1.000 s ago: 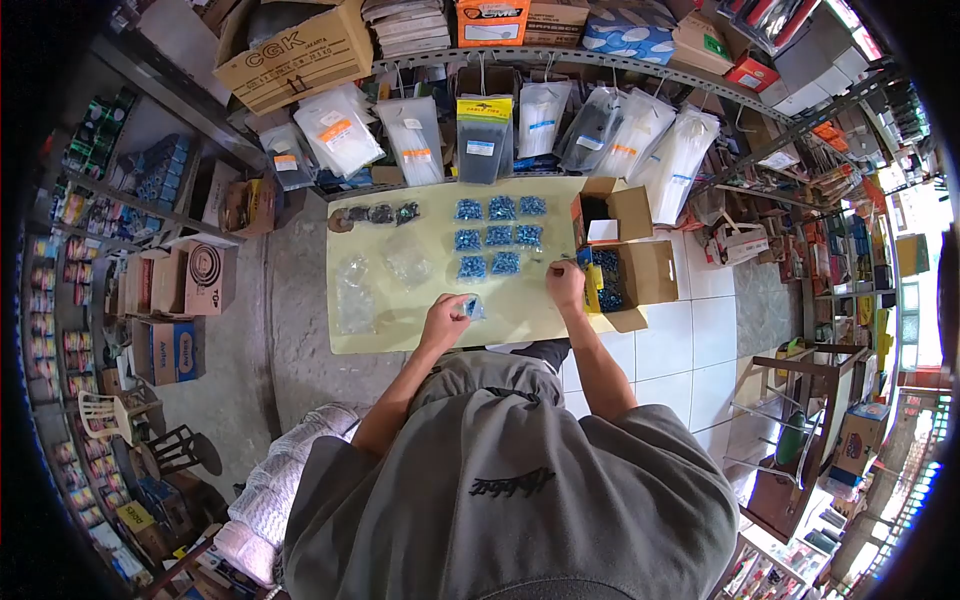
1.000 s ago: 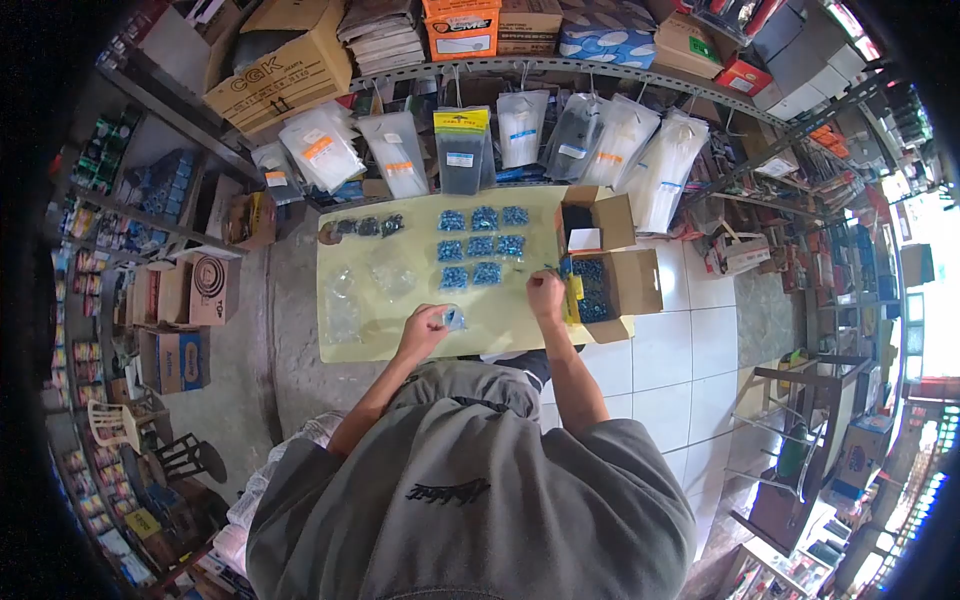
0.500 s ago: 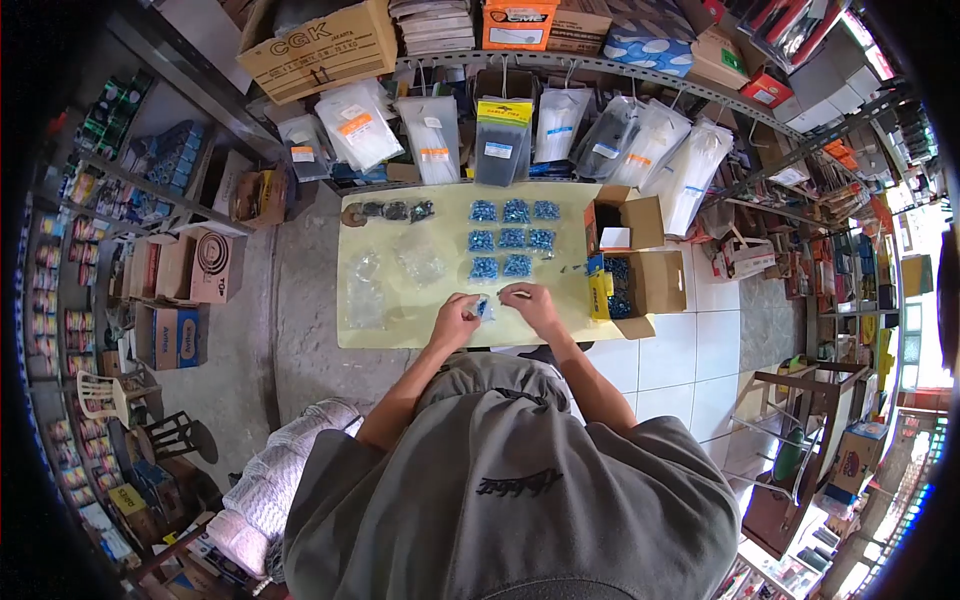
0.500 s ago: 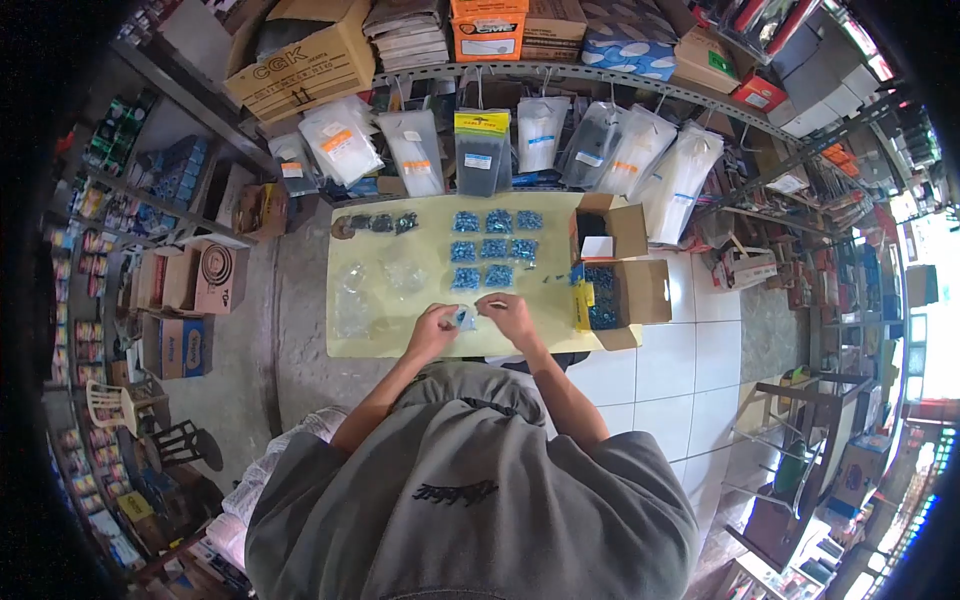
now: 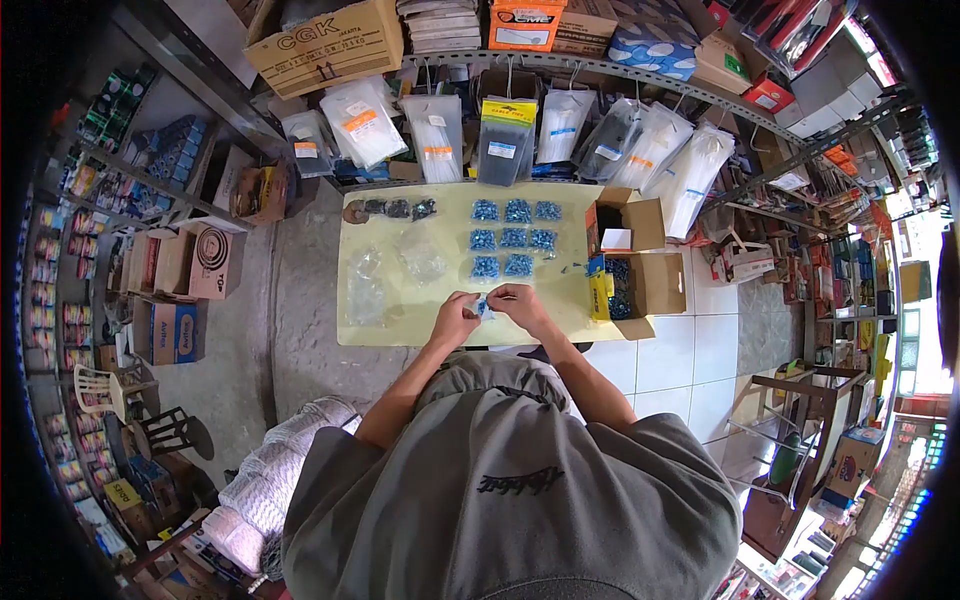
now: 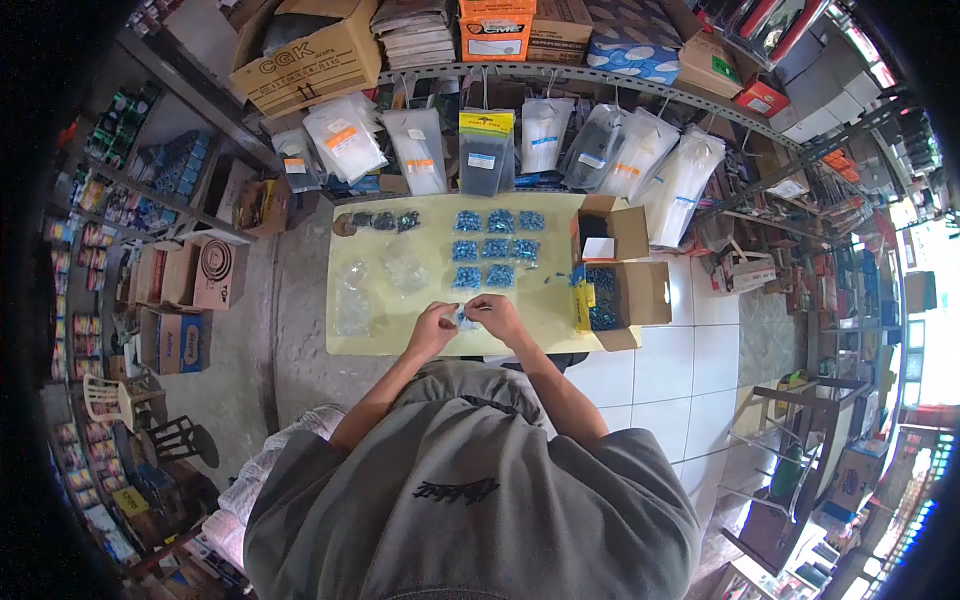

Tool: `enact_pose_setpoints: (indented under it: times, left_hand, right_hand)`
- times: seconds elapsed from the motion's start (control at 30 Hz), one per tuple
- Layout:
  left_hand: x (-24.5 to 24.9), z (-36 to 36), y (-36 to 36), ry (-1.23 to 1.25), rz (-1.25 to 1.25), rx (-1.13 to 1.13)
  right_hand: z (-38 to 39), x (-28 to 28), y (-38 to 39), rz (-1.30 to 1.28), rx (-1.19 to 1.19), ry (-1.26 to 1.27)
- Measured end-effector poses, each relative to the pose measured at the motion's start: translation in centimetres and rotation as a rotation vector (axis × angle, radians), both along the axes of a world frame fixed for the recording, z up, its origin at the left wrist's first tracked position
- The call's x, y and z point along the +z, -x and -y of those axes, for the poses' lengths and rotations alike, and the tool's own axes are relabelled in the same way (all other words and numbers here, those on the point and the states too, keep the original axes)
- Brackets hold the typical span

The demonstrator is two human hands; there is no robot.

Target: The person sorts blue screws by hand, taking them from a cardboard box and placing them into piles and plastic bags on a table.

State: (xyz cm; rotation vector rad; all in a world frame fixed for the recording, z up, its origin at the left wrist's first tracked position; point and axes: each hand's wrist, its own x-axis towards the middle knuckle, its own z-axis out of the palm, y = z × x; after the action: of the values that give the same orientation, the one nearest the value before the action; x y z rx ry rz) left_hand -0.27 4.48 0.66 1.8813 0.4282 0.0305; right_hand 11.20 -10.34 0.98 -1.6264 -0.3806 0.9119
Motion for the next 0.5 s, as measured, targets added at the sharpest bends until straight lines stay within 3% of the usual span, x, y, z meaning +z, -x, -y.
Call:
enact_pose_setpoints:
  times: [0.33,0.43,0.5]
  left_hand:
    - [0.4,0.0,-0.2,0.004,-0.020,-0.005]
    - [0.3,0.0,-0.3,0.011,-0.029,-0.009]
    - [0.2,-0.1,-0.3,0.019,-0.036,-0.006]
  right_hand:
    - [-0.5,-0.8,0.5,-0.016,-0.043,-0.044]
    - [-0.2,-1.0,0.1,-0.092,-0.110,-0.060]
    - [0.5,-1.4,-1.0,0.009,-0.276,0.065]
